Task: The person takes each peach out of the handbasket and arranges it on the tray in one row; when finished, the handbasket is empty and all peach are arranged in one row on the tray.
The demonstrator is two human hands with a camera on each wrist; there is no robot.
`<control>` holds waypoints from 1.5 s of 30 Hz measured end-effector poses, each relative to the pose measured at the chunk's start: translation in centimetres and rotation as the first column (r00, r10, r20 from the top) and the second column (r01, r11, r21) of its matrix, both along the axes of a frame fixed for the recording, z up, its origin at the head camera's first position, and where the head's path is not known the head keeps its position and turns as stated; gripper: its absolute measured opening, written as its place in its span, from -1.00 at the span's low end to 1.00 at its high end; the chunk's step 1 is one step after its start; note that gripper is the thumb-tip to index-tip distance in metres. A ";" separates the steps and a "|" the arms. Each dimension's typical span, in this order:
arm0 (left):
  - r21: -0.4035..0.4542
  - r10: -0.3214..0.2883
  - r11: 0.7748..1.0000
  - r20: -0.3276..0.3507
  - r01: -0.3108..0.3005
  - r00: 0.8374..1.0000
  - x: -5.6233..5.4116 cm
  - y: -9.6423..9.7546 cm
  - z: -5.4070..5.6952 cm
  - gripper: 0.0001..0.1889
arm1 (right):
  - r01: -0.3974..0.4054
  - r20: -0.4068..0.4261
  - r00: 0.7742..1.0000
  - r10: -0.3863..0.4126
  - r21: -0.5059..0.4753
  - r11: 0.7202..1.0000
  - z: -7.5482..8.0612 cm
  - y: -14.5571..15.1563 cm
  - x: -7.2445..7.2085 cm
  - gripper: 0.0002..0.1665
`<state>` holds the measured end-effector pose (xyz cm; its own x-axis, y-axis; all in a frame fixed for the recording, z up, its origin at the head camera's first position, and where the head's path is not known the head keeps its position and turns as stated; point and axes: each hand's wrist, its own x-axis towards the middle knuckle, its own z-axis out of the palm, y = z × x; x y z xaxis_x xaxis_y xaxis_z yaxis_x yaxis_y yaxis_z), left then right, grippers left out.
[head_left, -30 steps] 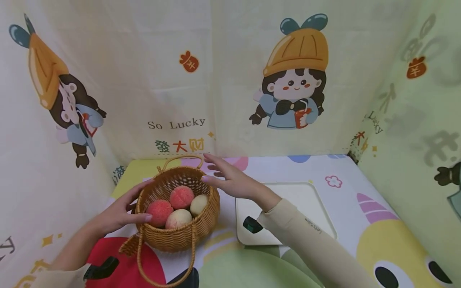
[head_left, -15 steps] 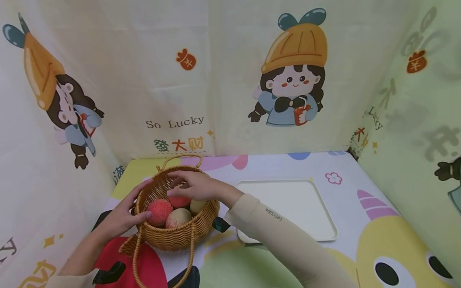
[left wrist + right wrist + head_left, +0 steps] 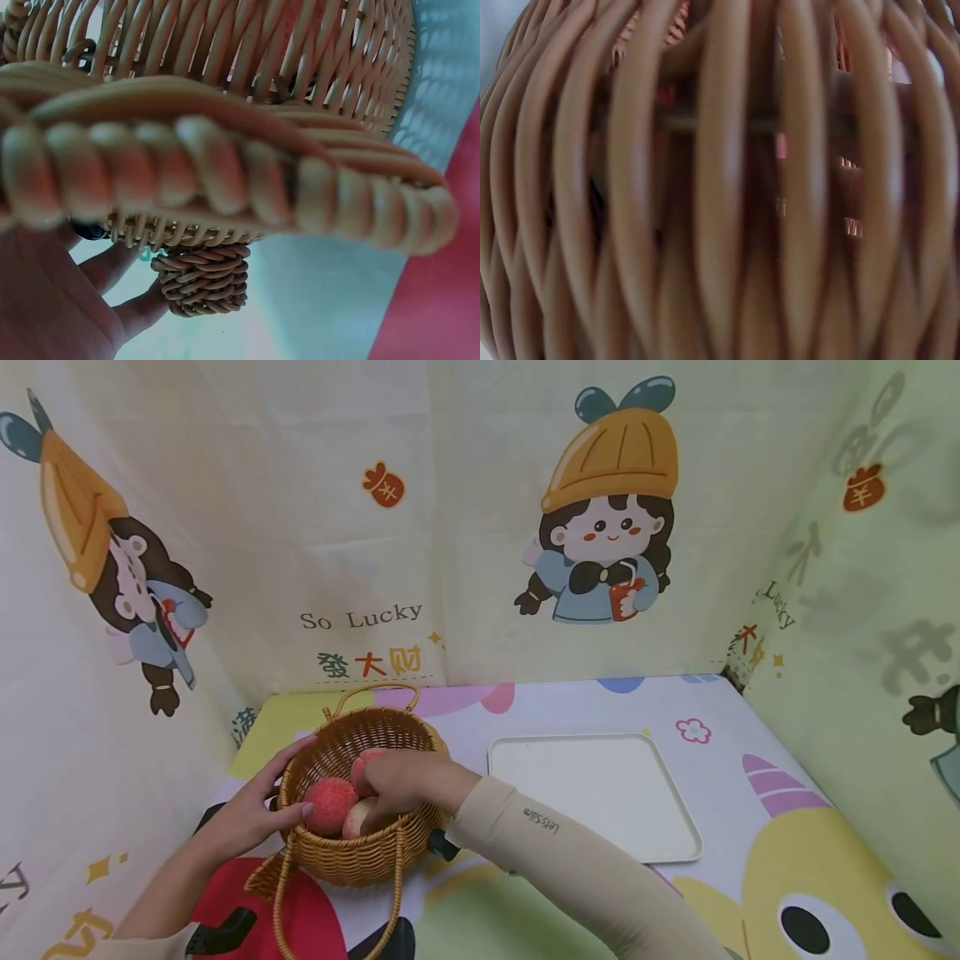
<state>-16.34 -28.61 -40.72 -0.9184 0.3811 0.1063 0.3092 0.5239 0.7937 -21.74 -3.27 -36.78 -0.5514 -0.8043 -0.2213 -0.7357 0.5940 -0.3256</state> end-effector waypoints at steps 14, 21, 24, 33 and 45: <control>0.007 0.007 1.000 0.020 -0.008 1.000 0.3 0.3 0.0 -0.06 | 0.097 -0.005 0.995 -0.097 0.079 0.992 -0.3 -0.7 0.7 -0.43; 0.007 0.006 1.000 0.032 -0.006 0.999 0.4 0.3 -0.3 -0.07 | 0.058 -0.098 0.993 -0.064 -0.055 0.997 -1.1 -0.3 0.4 -0.31; 0.001 0.001 1.000 0.023 -0.001 1.000 0.4 0.2 -0.4 -0.08 | 0.068 -0.106 0.990 -0.090 -0.202 0.977 -1.0 0.4 0.3 -0.13; -0.005 0.010 1.000 0.010 -0.010 1.000 0.5 0.2 -0.3 -0.07 | 0.430 0.514 0.857 0.044 -0.760 0.488 1.1 7.2 -0.8 -0.34; -0.009 0.018 1.000 0.024 -0.018 1.000 0.2 -0.1 0.0 -0.06 | 0.642 0.580 0.765 -0.282 -0.648 0.410 -3.4 21.7 -1.9 -0.43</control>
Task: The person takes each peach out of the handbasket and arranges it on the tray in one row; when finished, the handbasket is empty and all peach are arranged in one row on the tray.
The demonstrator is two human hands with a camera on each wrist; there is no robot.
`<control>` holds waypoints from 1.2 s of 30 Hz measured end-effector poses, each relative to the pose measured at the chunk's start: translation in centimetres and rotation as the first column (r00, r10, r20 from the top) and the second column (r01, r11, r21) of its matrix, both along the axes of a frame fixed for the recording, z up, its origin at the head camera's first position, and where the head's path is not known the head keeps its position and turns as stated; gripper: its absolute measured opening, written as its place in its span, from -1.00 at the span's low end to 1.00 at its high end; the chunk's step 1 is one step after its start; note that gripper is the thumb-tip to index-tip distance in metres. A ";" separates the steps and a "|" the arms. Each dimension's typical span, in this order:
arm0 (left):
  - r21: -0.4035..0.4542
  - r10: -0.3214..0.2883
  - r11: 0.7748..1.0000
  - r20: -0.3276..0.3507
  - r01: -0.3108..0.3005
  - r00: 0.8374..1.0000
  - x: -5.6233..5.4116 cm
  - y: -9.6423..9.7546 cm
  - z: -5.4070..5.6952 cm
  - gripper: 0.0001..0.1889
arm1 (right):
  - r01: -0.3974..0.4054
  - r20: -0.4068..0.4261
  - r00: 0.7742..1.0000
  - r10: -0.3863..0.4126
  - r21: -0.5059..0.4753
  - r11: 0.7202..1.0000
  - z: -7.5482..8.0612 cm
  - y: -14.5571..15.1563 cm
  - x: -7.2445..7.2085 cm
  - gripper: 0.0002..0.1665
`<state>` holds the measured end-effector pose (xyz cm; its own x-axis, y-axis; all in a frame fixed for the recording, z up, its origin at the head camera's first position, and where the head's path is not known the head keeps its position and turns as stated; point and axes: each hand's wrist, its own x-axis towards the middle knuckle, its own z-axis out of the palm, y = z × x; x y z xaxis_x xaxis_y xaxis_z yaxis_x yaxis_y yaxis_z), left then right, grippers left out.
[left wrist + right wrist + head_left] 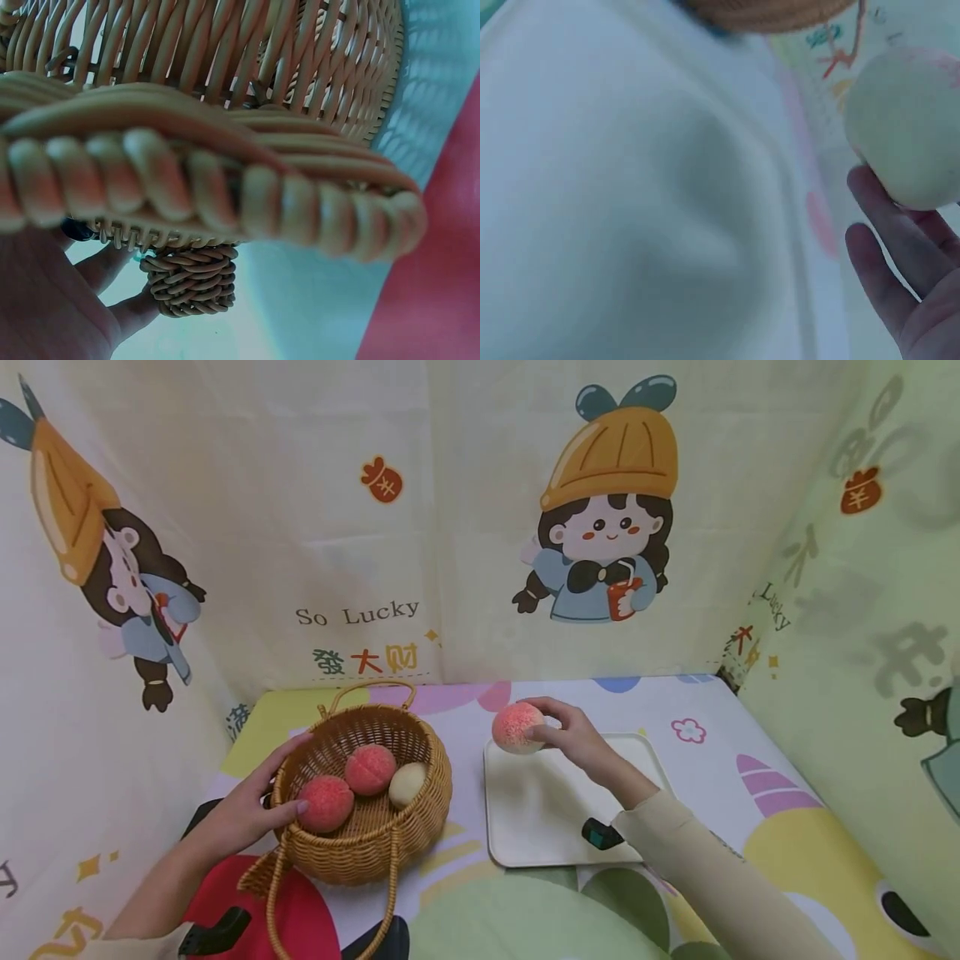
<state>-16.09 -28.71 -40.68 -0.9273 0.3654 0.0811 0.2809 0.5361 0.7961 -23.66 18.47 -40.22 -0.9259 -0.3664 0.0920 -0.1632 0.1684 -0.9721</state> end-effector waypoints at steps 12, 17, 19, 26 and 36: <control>-0.011 -0.011 1.000 -0.024 0.010 1.000 0.2 0.0 0.0 -0.07 | 0.091 -0.032 0.996 -0.086 0.292 0.952 -6.1 2.9 0.6 -0.45; -0.009 -0.010 1.000 -0.026 0.010 1.000 0.2 0.2 0.1 -0.07 | 0.139 -0.072 0.990 -0.121 0.343 0.929 -6.6 1.2 1.6 -0.37; -0.012 -0.011 1.000 -0.030 0.010 1.000 0.1 0.2 0.1 -0.07 | 0.141 -0.120 0.988 -0.100 0.408 0.902 -6.4 0.9 2.0 -0.28; -0.026 -0.008 1.000 -0.038 0.007 0.999 0.2 0.3 0.3 -0.07 | 0.062 -0.270 0.951 0.148 0.637 0.768 -5.2 1.2 2.7 -0.04; -0.007 -0.020 1.000 -0.024 0.020 1.000 0.1 0.2 0.3 -0.08 | 0.194 -0.340 0.938 0.065 0.673 0.714 -5.2 -0.7 3.1 -0.05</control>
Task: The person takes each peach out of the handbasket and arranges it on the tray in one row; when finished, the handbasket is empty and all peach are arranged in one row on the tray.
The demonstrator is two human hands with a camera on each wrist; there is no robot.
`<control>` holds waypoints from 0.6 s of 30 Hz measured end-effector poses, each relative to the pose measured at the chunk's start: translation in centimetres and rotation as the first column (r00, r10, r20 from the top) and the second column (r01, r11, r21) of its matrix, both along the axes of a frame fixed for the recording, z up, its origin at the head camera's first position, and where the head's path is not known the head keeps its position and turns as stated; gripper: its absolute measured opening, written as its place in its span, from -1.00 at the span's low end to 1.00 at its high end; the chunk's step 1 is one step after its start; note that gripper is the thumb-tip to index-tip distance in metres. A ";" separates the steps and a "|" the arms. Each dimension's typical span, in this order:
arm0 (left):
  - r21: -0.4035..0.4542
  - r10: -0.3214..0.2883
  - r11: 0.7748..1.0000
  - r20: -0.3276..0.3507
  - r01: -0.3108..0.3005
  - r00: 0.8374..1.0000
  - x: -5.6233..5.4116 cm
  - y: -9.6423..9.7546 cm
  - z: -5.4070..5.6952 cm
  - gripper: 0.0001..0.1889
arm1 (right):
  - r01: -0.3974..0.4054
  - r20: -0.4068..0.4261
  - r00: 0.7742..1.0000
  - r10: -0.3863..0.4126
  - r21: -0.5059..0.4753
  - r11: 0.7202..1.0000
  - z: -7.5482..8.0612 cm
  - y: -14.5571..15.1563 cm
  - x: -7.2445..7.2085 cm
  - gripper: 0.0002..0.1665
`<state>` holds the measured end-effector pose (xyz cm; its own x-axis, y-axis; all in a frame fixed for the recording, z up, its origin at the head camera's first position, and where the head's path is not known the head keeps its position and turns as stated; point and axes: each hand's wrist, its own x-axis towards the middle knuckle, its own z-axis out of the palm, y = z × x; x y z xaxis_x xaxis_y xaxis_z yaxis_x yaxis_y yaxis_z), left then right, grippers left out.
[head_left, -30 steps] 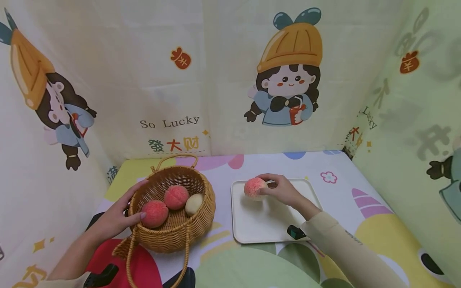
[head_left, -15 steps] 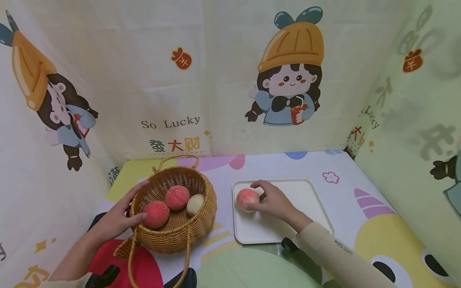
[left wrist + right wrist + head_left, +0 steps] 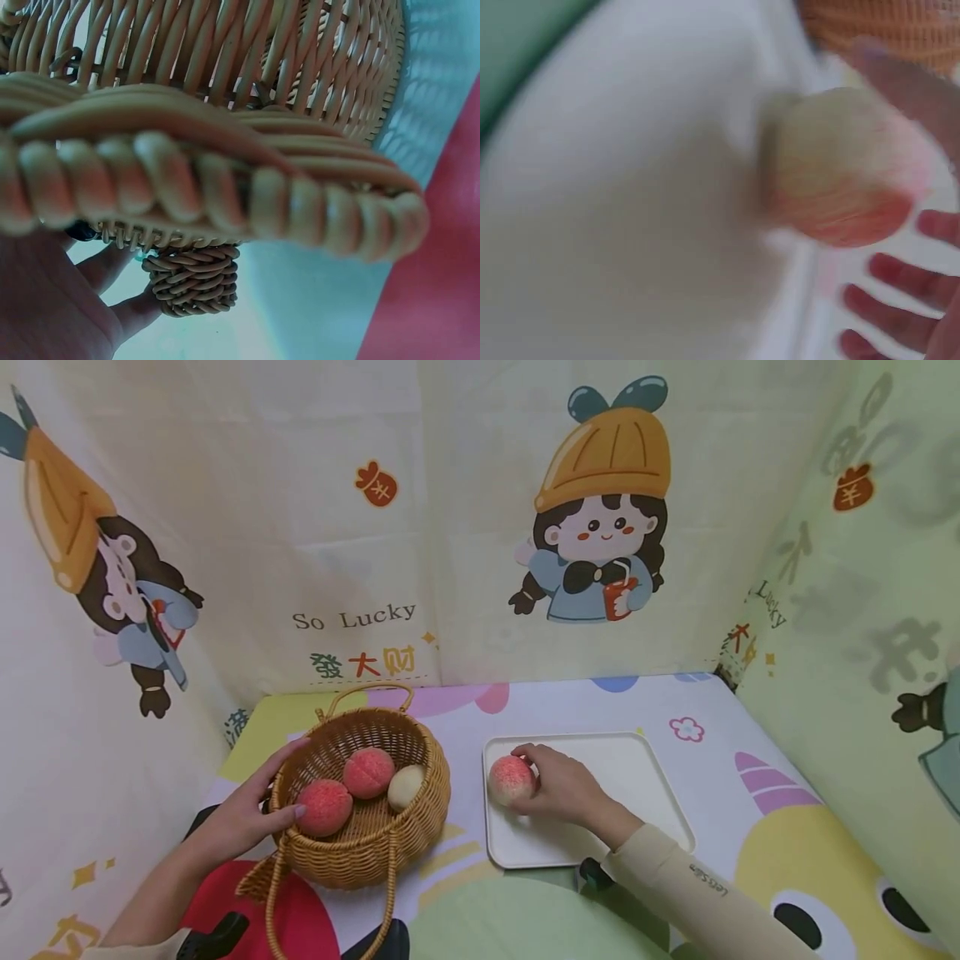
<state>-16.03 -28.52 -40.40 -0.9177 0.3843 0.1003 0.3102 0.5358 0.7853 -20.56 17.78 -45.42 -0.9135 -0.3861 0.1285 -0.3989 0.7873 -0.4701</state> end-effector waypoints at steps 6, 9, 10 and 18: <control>0.005 0.005 1.000 0.010 -0.005 1.000 0.0 0.0 -0.2 -0.07 | -0.111 -0.116 0.988 0.100 -0.089 0.990 4.0 -2.2 0.1 0.32; 0.000 0.009 1.000 0.001 -0.009 1.000 0.0 0.0 -0.2 -0.07 | -0.266 -0.078 0.964 0.254 -0.242 0.933 6.8 -5.2 0.4 0.45; -0.001 0.008 1.000 -0.001 -0.008 1.000 0.0 0.0 -0.3 -0.08 | -0.308 -0.059 0.951 0.304 -0.283 0.908 7.6 -6.3 0.6 0.48; -0.009 0.025 1.000 0.012 -0.025 1.000 0.1 0.2 -0.2 -0.07 | -0.395 0.110 0.841 0.530 -0.544 0.740 10.6 -14.1 0.4 0.43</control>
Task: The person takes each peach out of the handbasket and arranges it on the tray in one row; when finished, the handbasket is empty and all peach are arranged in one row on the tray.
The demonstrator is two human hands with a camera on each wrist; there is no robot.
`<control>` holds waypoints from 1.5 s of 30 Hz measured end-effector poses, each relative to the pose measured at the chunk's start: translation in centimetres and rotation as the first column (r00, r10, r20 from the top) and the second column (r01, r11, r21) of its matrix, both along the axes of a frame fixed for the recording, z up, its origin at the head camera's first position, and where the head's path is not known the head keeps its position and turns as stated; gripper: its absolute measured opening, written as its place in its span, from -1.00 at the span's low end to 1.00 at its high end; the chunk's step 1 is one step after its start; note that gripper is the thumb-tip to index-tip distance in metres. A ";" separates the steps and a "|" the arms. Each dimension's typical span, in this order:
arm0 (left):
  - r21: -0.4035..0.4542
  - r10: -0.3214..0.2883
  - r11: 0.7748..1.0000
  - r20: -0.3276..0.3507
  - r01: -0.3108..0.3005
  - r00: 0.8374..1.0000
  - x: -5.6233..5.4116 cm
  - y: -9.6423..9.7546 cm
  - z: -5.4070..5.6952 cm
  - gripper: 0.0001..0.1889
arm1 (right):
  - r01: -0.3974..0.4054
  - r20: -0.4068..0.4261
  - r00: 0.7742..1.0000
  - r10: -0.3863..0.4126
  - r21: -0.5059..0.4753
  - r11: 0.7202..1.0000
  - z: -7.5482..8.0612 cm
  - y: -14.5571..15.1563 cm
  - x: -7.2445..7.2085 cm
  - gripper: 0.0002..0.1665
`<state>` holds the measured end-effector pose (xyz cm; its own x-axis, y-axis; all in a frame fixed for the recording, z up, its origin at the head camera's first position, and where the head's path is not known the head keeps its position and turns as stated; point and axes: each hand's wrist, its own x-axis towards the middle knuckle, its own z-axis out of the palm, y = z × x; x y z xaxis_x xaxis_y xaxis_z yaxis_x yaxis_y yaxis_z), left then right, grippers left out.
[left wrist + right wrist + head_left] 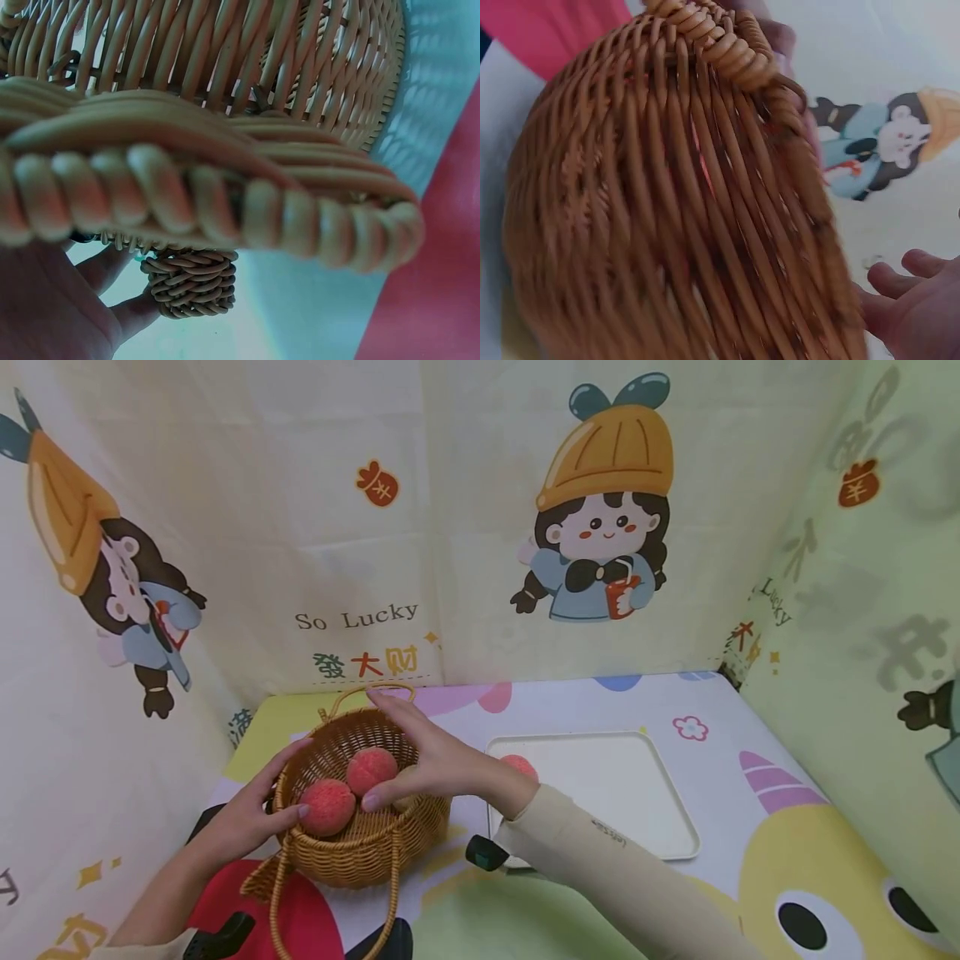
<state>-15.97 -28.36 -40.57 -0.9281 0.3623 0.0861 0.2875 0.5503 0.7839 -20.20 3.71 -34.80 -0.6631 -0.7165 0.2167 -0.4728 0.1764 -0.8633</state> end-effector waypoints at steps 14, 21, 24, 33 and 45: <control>-0.022 -0.010 1.000 -0.020 0.010 1.000 0.0 -0.2 0.1 -0.07 | -0.139 0.242 0.969 0.056 0.342 0.929 -1.6 -8.1 -1.7 0.20; -0.010 -0.016 1.000 -0.011 0.016 1.000 -0.2 -0.1 0.0 -0.08 | -0.208 0.263 0.960 0.090 0.464 0.861 -2.3 -9.0 -1.5 0.22; -0.015 -0.011 1.000 -0.016 0.011 1.000 -0.1 -0.1 0.1 -0.07 | -0.140 0.154 0.986 0.069 0.524 0.840 -2.4 -9.2 -1.5 0.18; 0.021 0.015 1.000 0.034 -0.016 0.999 0.0 0.0 -0.1 -0.05 | -0.052 -0.143 0.968 0.206 0.690 0.722 -3.3 -10.2 -1.0 -0.30; 0.003 0.013 1.000 -0.002 -0.013 1.000 0.1 0.0 -0.1 -0.07 | 0.037 -0.222 0.946 0.235 0.796 0.604 -4.0 -10.7 -0.2 -0.38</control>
<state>-15.90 -28.38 -40.71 -0.9326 0.3497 0.0891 0.2818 0.5516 0.7850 -20.43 -7.01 -38.80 -0.5842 -0.7536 -0.3013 -0.7182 0.6529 -0.2407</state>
